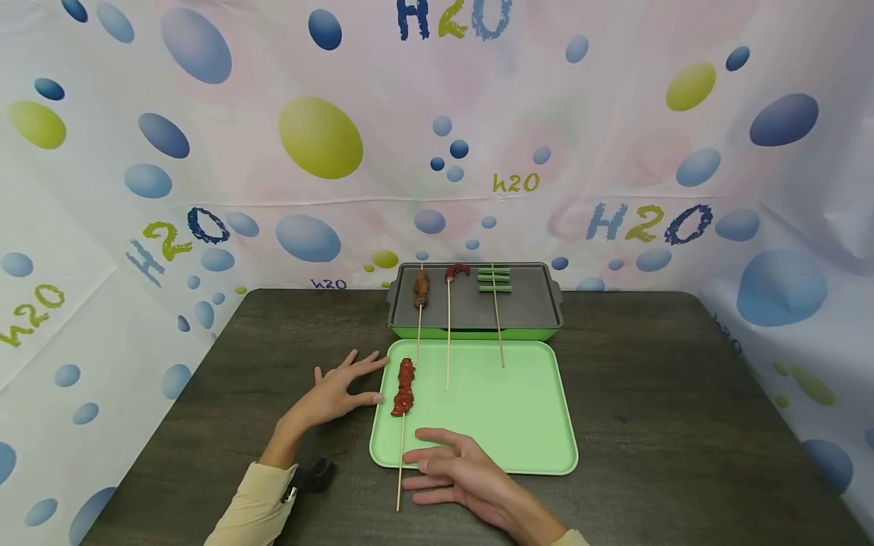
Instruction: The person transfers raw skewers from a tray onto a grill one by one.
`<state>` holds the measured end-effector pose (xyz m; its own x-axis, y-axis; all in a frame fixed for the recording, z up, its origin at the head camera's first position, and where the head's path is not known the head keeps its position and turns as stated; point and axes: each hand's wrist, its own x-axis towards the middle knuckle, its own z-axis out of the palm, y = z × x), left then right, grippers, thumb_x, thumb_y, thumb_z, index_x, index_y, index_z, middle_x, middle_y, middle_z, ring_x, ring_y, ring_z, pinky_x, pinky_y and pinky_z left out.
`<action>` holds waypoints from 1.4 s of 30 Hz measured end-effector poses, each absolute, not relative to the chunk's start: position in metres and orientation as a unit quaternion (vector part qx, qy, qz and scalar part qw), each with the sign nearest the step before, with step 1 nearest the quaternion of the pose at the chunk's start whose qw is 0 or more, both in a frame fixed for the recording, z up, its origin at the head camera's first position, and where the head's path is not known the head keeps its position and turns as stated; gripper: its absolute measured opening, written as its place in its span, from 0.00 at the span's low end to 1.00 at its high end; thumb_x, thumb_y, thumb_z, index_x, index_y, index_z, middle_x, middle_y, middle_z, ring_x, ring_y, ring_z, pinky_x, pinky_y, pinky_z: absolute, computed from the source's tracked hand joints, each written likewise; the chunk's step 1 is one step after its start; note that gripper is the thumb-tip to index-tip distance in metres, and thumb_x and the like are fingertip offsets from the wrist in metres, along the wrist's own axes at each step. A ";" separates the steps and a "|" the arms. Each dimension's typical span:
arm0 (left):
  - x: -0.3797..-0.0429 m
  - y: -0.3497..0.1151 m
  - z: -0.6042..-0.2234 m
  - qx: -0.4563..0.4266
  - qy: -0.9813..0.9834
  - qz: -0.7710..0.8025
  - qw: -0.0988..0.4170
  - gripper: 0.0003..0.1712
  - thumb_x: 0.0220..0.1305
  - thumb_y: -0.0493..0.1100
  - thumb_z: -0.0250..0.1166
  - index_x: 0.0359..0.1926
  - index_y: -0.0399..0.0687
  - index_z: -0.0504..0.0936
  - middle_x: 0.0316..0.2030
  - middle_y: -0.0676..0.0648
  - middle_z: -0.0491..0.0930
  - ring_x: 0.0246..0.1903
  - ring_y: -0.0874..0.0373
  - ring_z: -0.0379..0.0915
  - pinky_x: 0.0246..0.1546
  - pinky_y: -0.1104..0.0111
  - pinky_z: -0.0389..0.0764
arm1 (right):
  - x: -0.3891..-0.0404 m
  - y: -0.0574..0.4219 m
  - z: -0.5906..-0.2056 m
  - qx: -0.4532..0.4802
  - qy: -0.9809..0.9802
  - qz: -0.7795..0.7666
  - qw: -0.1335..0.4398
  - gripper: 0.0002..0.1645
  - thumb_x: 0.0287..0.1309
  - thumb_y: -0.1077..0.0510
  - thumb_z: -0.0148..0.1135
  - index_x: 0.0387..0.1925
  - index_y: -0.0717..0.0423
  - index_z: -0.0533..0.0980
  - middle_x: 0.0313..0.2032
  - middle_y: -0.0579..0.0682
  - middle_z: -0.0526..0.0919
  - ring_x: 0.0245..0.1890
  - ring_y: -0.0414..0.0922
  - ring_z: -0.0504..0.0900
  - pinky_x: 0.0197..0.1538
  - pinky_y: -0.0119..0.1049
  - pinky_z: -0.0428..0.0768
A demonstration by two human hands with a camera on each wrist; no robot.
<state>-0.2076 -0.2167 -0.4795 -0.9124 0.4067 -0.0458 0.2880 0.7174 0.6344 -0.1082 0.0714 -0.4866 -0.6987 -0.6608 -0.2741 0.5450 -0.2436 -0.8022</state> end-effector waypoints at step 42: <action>-0.209 -0.216 -0.481 0.187 0.924 0.322 0.089 0.41 0.65 0.53 0.71 0.77 0.54 0.69 0.77 0.42 0.60 0.78 0.34 0.38 0.58 0.19 0.24 | -0.111 0.069 -0.481 -0.038 0.564 -0.757 0.328 0.37 0.67 0.65 0.66 0.73 0.64 0.64 0.41 0.58 0.87 0.42 0.54 0.90 0.43 0.48 0.88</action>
